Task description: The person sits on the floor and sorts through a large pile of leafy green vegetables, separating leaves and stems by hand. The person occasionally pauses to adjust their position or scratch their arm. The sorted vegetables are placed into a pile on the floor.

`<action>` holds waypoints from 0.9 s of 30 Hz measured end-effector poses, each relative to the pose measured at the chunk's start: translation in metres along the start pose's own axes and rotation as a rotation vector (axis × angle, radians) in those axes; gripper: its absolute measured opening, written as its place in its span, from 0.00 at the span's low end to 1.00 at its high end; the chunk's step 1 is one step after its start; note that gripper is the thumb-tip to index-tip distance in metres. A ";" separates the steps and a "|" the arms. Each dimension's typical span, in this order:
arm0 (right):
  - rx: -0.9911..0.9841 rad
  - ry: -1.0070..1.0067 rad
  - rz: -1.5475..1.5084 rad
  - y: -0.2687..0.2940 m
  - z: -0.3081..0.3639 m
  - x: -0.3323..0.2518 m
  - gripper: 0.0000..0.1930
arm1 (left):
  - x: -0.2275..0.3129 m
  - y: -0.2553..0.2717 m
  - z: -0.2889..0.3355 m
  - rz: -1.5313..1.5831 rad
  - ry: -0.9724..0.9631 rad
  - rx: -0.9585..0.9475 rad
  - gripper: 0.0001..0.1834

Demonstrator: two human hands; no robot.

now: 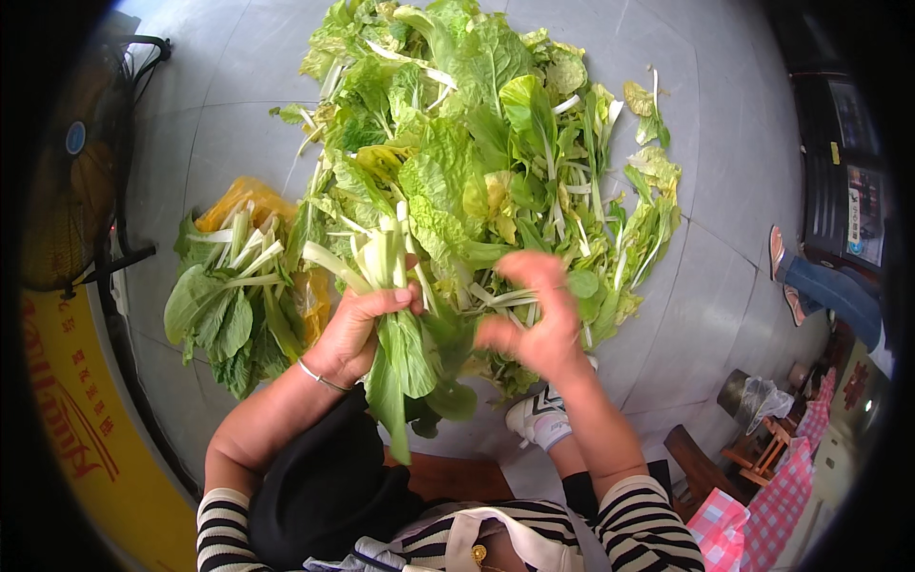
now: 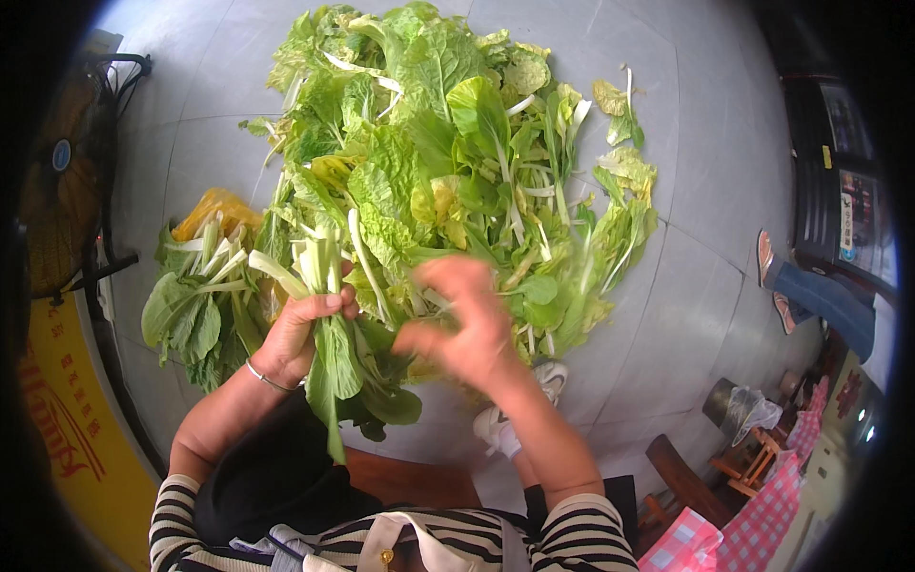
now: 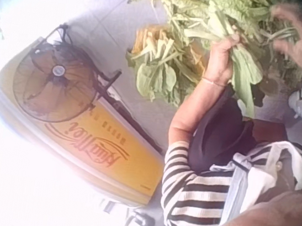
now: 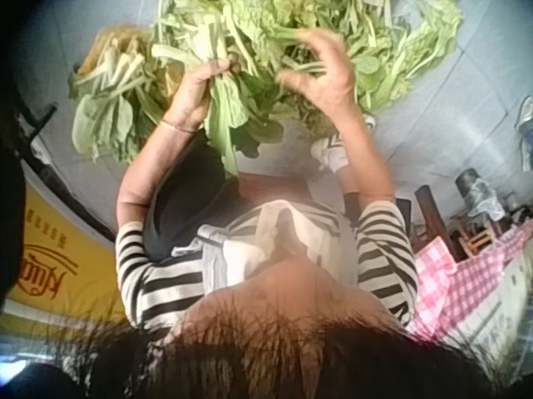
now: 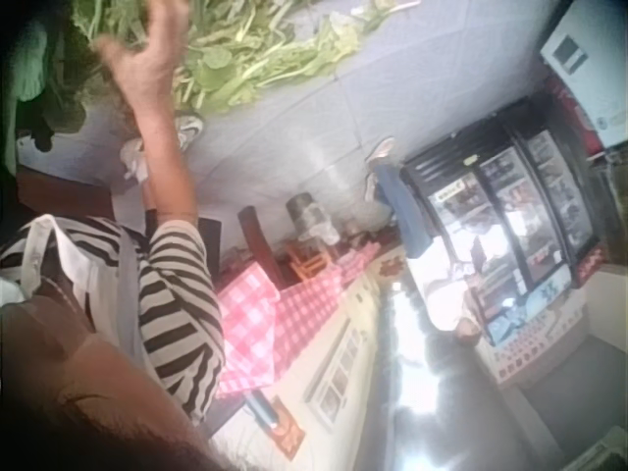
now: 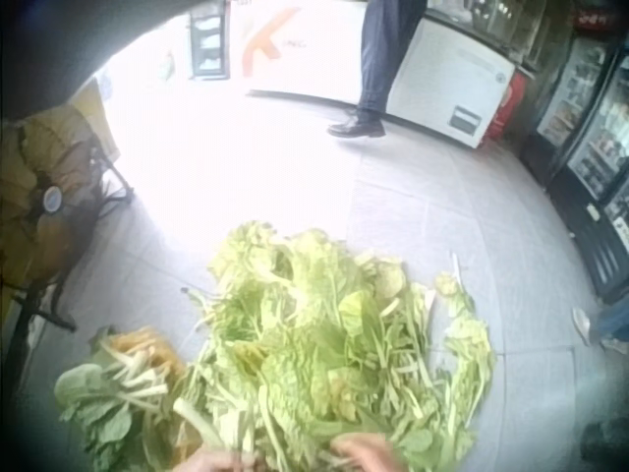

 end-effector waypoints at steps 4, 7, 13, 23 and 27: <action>0.109 -0.462 0.723 -0.001 0.012 0.086 0.35 | 0.002 -0.004 0.004 0.001 -0.036 0.012 0.29; -0.149 -0.441 0.827 -0.035 0.014 0.113 0.27 | 0.002 -0.009 0.004 -0.020 -0.049 -0.028 0.29; 0.457 -0.296 0.147 0.055 0.008 0.068 0.11 | 0.003 -0.004 0.005 -0.015 -0.004 -0.055 0.29; -0.038 0.398 0.116 -0.037 0.016 -0.066 0.12 | -0.012 -0.029 0.004 0.179 0.255 -0.386 0.34; -0.133 0.418 0.072 -0.057 0.014 -0.066 0.13 | -0.003 -0.012 0.003 0.180 0.187 -0.328 0.30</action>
Point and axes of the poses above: each hand's wrist, its own z-axis away from the middle knuckle, its own y-axis out of the back of the hand, x = y × z, the point moved 7 cm from there along -z, towards the middle knuckle, and after that the axes turned 1 degree about -x, right-handed, at the moved point
